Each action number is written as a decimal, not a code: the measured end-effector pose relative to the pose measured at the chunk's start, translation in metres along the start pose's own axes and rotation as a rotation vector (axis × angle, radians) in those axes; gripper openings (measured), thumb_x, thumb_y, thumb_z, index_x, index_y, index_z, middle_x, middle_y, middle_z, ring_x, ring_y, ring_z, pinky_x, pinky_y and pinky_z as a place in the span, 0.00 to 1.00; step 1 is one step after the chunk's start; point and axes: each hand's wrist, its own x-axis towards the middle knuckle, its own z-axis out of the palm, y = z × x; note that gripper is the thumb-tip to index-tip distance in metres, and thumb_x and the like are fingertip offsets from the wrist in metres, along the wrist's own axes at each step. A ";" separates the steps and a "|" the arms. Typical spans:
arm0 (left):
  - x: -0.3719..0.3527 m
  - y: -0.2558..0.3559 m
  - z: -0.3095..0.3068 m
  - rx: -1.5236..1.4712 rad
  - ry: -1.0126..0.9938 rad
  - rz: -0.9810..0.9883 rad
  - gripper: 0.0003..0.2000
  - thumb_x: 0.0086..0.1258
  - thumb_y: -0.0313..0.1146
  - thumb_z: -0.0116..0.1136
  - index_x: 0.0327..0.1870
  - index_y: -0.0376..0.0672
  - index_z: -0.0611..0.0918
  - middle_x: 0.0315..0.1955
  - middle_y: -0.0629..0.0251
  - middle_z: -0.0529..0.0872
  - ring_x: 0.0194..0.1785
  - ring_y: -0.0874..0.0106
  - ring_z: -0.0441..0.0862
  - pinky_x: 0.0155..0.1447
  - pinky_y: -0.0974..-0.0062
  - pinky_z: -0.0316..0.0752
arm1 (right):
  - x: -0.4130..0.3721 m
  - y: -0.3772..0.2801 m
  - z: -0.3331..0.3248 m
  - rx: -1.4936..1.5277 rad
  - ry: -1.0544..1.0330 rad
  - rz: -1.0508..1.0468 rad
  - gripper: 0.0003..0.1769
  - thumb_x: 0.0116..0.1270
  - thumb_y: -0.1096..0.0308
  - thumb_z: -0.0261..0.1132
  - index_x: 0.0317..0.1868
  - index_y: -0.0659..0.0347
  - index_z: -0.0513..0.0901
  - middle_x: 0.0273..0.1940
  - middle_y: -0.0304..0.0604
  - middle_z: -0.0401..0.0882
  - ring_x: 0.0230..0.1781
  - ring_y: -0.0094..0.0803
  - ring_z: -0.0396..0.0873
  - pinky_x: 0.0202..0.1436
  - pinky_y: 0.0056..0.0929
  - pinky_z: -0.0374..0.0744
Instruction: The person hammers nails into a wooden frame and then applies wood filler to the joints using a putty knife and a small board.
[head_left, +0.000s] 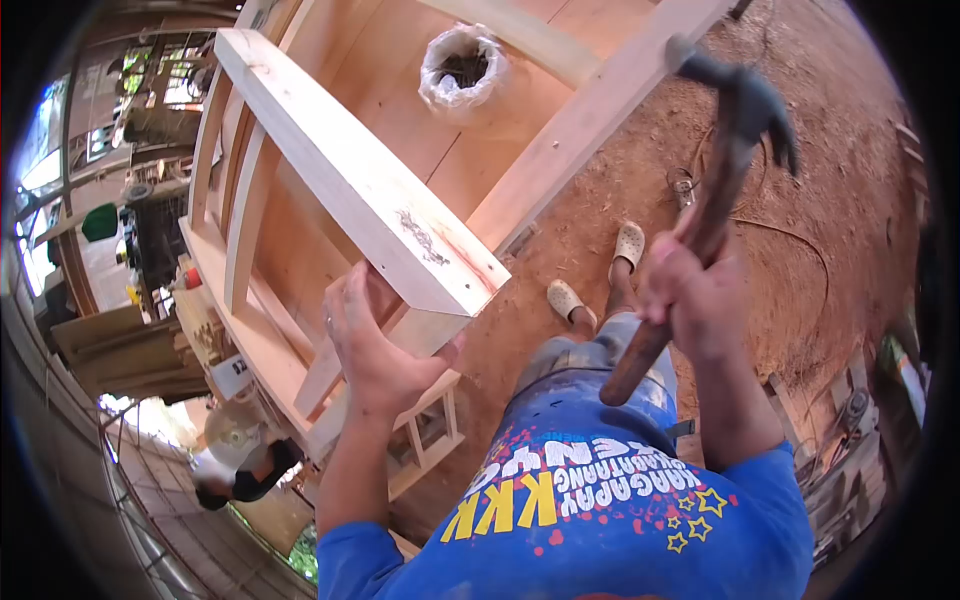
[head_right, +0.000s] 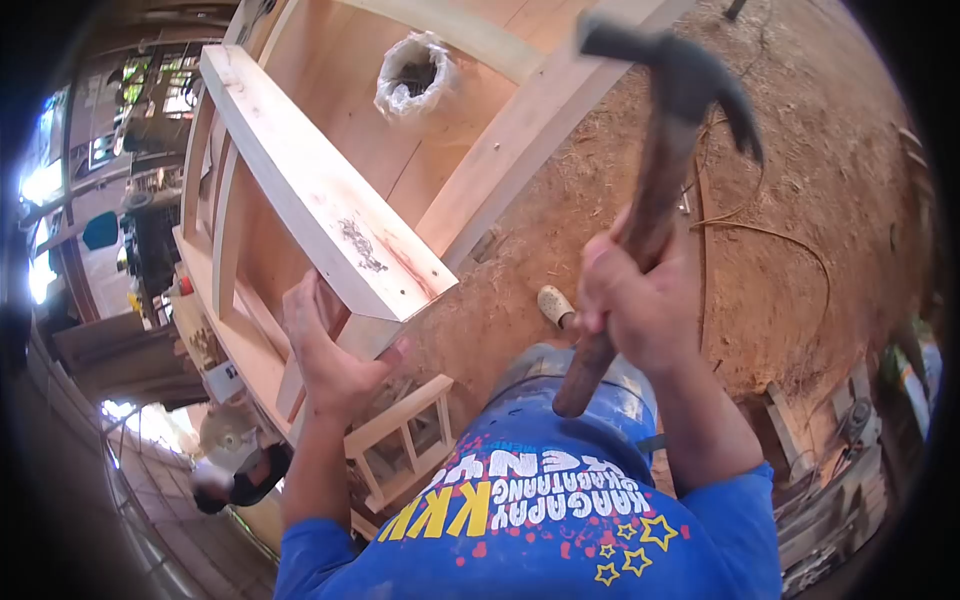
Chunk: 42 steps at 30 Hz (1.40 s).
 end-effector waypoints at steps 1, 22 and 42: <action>-0.001 0.000 -0.001 0.001 -0.006 -0.001 0.55 0.39 0.42 0.86 0.72 0.32 0.68 0.60 0.51 0.74 0.67 0.54 0.72 0.72 0.54 0.69 | -0.007 0.024 0.000 -0.362 -0.144 -0.163 0.05 0.71 0.72 0.63 0.38 0.59 0.73 0.22 0.41 0.74 0.21 0.28 0.78 0.27 0.31 0.79; -0.011 0.001 -0.010 -0.015 0.065 0.073 0.54 0.44 0.44 0.84 0.76 0.39 0.68 0.68 0.49 0.74 0.74 0.51 0.68 0.77 0.49 0.59 | -0.065 0.058 0.027 -0.950 -0.119 0.114 0.18 0.61 0.69 0.67 0.49 0.68 0.77 0.26 0.47 0.78 0.30 0.38 0.81 0.37 0.40 0.77; 0.072 0.077 -0.037 -0.371 0.392 0.472 0.04 0.71 0.23 0.66 0.43 0.40 0.89 0.33 0.58 0.90 0.37 0.60 0.90 0.38 0.66 0.80 | 0.070 -0.069 0.023 -1.056 -0.048 -0.106 0.14 0.66 0.66 0.66 0.42 0.71 0.77 0.25 0.48 0.80 0.23 0.32 0.84 0.29 0.36 0.81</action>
